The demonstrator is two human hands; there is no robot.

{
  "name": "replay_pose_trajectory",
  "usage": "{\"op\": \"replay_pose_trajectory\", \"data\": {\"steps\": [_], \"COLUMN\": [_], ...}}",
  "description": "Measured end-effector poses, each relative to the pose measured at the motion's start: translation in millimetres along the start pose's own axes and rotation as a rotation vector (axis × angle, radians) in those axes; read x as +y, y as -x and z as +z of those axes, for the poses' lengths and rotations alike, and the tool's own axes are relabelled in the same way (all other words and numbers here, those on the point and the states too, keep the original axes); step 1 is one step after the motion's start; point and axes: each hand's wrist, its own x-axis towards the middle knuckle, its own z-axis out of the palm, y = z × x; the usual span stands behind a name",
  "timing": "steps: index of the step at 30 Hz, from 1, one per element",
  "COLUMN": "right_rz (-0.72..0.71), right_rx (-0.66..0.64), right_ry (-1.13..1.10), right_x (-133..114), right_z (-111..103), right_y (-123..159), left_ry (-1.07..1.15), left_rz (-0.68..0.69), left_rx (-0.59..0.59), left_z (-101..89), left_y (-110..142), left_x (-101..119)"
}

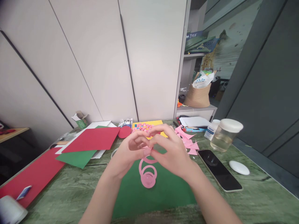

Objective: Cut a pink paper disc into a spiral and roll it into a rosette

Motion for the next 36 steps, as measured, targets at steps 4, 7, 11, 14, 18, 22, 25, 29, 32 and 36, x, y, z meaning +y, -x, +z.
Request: {"op": "replay_pose_trajectory", "data": {"steps": [4,7,11,14,18,22,25,29,32,36], "right_rz": [-0.11,-0.196,-0.249,-0.242,-0.166,-0.139,-0.139,-0.098,-0.082,-0.055], "right_rx": [0.054,0.061,0.037,0.043,-0.001,-0.037,-0.017,0.033,0.08,0.124], "right_ry": [0.105,0.189,0.189,0.144,0.056,0.002,0.007,0.012,0.003,-0.047], "right_x": [1.2,2.7,2.7,0.6,-2.6,-3.5,-2.7,-0.9,0.2,1.0], "right_z": [1.4,1.2,-1.9,-4.4,-3.3,1.7,4.4,5.1,4.6,2.8], "right_y": [-1.1,-0.9,0.5,0.5,-1.7,-2.5,-0.9,0.6,0.0,-0.6], "left_ry": [0.021,0.027,0.024,0.034,0.06,0.081,0.073,0.063,0.069,0.074], "left_rz": [-0.024,-0.032,-0.008,-0.007,-0.001,0.007,0.001,-0.014,-0.026,-0.025], "left_rx": [0.048,0.074,0.082,0.08,0.074,0.087,0.085,0.081,0.069,0.063], "left_z": [1.0,0.4,-2.5,-4.4,-5.5,-6.3,-6.7,-5.9,-4.9,-3.3], "left_y": [0.1,-0.4,-0.3,0.7,1.3,0.5,0.3,0.4,0.4,0.3], "left_x": [-0.3,-0.4,-0.1,1.3,2.4,0.8,0.6,2.9,4.8,6.4]}}
